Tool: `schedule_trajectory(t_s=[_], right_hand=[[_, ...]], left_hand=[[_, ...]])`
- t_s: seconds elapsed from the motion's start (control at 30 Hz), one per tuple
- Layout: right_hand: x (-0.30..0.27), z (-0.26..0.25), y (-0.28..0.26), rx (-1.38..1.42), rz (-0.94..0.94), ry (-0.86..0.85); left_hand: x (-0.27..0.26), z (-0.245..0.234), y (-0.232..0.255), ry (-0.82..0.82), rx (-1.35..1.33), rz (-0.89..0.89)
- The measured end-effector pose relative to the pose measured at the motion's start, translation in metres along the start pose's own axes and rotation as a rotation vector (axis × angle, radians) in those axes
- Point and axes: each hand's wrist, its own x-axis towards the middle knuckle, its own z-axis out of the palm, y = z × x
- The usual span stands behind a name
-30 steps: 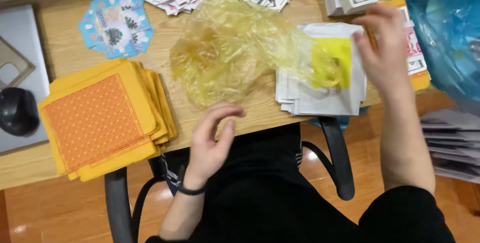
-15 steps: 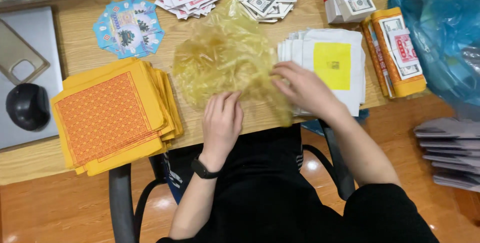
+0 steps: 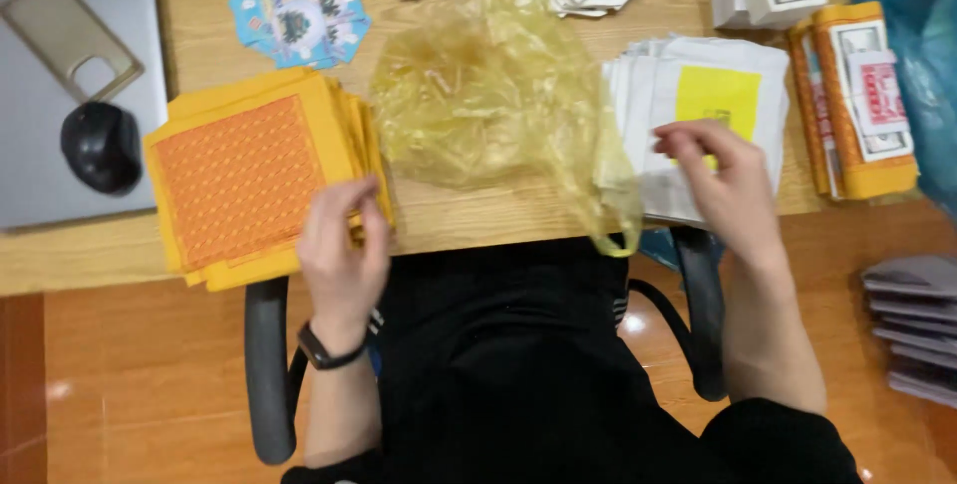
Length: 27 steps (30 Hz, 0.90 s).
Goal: Folding yellow joss paper and inserting printed spirit money notes
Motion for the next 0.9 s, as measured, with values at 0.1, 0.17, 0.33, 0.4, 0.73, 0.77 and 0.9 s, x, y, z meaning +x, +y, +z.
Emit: schedule_trajectory(t_s=[0.1,0.17,0.33,0.4,0.73,0.77,0.9], right_hand=[[-0.012,0.004,-0.009,0.043,0.133,0.21],[-0.021,0.019,-0.022,0.059,0.121,0.172],[-0.019,0.042,-0.049,0.02,-0.075,-0.005],[-0.014,0.044,-0.051,0.079,-0.072,-0.011],[-0.015,0.034,-0.019,0.065,0.041,-0.009],[-0.015,0.033,-0.018,0.073,0.055,0.0],[-0.014,0.033,-0.011,0.117,0.06,0.035]], left_hand=[[0.008,-0.024,-0.031,0.013,0.318,-0.126],[0.007,-0.034,-0.043,-0.026,0.393,-0.127],[0.006,-0.064,-0.06,-0.26,0.419,-0.042],[0.002,-0.068,-0.07,-0.421,0.385,-0.019],[-0.017,-0.096,-0.091,-0.573,0.447,0.053],[-0.02,-0.095,-0.093,-0.507,0.48,0.13],[-0.025,-0.095,-0.096,-0.401,0.512,0.226]])
